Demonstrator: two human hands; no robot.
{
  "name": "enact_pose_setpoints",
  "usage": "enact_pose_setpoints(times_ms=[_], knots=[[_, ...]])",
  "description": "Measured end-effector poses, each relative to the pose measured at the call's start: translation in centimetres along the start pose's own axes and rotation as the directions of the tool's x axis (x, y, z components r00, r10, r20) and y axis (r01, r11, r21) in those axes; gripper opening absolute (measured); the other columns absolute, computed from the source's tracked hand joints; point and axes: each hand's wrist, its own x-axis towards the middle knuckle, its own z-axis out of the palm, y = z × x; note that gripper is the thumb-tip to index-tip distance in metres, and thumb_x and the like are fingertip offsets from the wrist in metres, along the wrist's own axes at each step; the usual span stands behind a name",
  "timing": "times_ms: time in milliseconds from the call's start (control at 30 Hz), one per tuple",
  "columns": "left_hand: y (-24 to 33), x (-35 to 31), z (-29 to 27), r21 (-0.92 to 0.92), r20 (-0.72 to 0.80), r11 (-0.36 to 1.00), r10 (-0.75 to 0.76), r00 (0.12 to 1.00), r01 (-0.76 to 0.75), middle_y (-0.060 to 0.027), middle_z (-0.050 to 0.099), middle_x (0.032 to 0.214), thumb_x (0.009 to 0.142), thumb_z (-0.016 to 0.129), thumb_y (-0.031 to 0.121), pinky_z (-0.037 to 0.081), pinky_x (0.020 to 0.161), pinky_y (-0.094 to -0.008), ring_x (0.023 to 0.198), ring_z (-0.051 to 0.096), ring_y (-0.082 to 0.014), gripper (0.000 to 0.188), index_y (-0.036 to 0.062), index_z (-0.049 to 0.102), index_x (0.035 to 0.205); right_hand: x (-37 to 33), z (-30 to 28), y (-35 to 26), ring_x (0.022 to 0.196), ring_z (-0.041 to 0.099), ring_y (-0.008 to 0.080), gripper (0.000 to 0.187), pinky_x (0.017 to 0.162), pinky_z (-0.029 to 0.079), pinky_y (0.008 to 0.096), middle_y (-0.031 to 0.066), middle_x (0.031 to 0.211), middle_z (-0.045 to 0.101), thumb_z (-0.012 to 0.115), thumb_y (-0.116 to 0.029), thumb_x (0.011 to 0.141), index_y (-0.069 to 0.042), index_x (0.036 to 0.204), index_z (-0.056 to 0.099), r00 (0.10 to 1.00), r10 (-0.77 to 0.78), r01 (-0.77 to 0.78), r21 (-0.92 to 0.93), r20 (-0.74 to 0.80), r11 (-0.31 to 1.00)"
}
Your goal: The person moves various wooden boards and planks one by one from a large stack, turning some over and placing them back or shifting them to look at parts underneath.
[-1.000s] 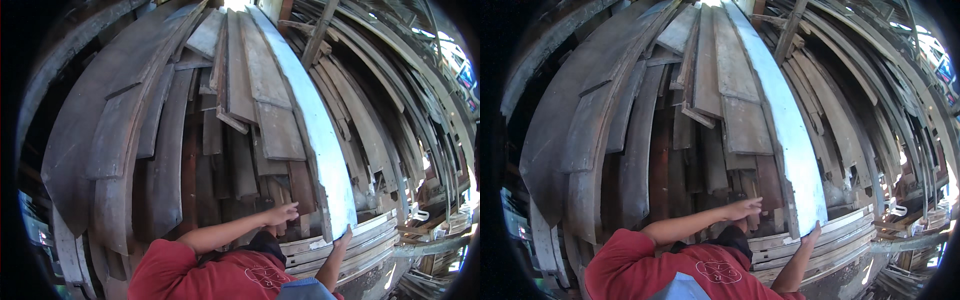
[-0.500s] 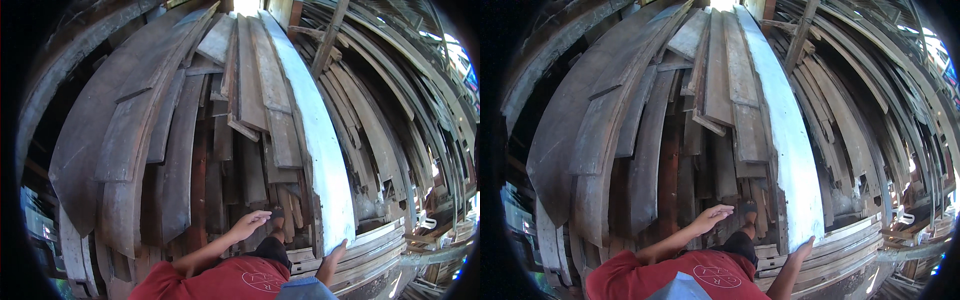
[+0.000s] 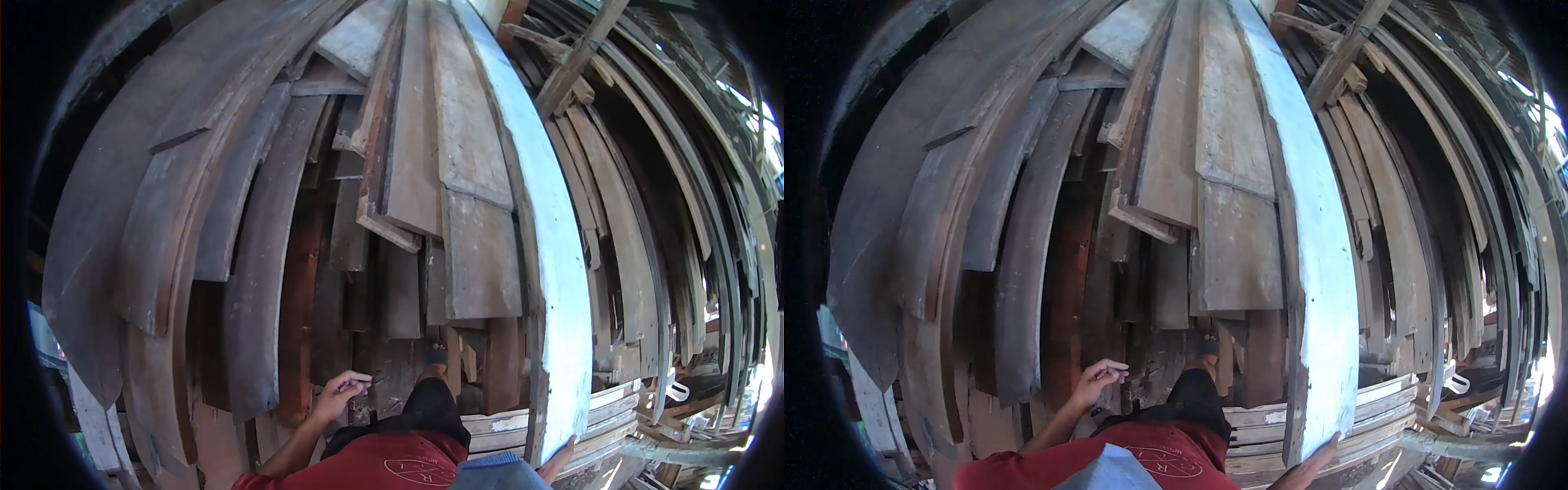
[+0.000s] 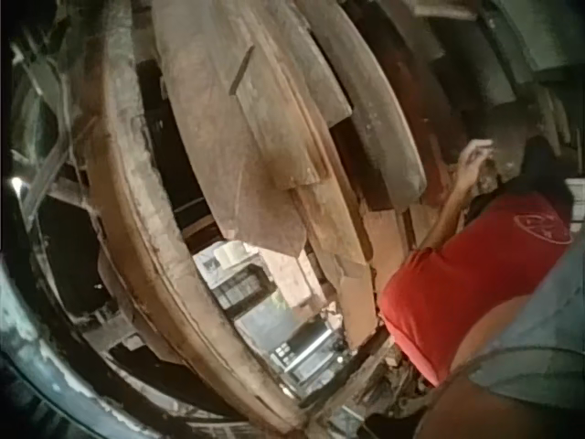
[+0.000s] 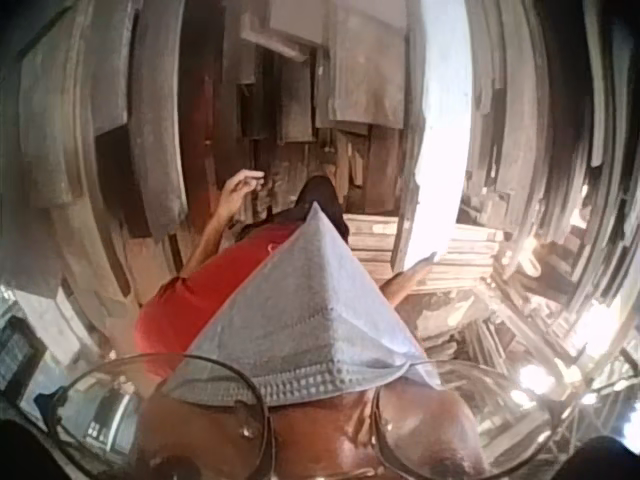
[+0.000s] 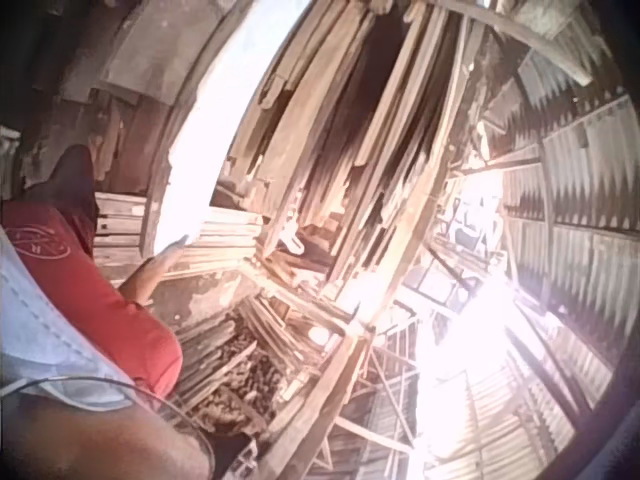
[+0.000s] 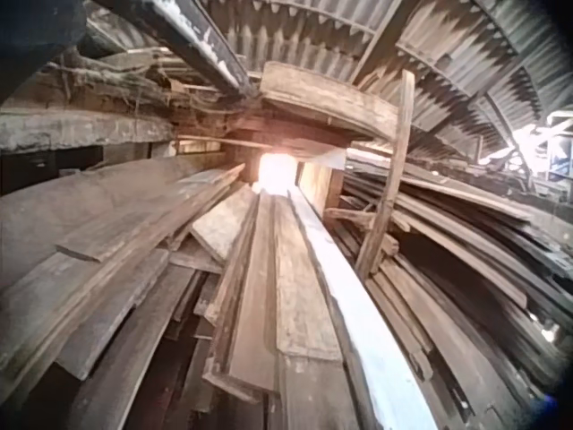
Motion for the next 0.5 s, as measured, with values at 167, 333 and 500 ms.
enact_pose_setpoints(times_ms=[167, 333, 500], knots=[[4.3, 6.2, 3.1, 0.095, 0.112, 0.995, 0.034, 0.993, -0.044, -0.0055, 0.075, 0.104, 0.107, 0.064, 0.015, 0.052, 0.082, -0.0302, 0.091, 0.066, -0.0104, 0.017, 0.0032, 0.073, 0.116, -1.5, 0.5, -2.3, 0.134, 0.055, 0.0359, 0.077, 0.115, 0.04, 0.0456, 0.0226, 0.152, 0.056, 0.052, -0.05, 0.11, 0.013, 0.154, 0.045, 0.999, 0.013, -0.016, -0.079, -0.041, 0.997], [7.7, 7.8, 3.6, 0.418, 0.175, 0.874, 0.191, 0.966, -0.249, -0.0065, 0.074, 0.089, 0.106, 0.067, 0.02, 0.053, 0.072, -0.0324, 0.08, 0.069, -0.0137, 0.018, 0.0036, 0.073, 0.109, 0.0, 8.9, -2.8, 0.136, 0.055, 0.0379, 0.076, 0.117, 0.04, 0.0476, 0.0246, 0.156, 0.052, 0.052, -0.048, 0.111, 0.014, 0.154, 0.044, 0.993, 0.041, -0.058, 0.157, 0.108, 0.986], [7.2, 4.0, 2.2, 0.491, 0.079, 0.822, 0.29, 0.954, -0.29, -0.0114, 0.075, 0.089, 0.103, 0.069, 0.021, 0.054, 0.071, -0.0365, 0.08, 0.073, -0.0233, 0.017, 0.0046, 0.072, 0.107, 1.0, 13.3, -3.0, 0.133, 0.057, 0.0407, 0.074, 0.113, 0.045, 0.0522, 0.0254, 0.153, 0.054, 0.051, -0.048, 0.11, 0.013, 0.152, 0.047, 1.0, -0.006, 0.007, 0.051, -0.019, 0.999]])
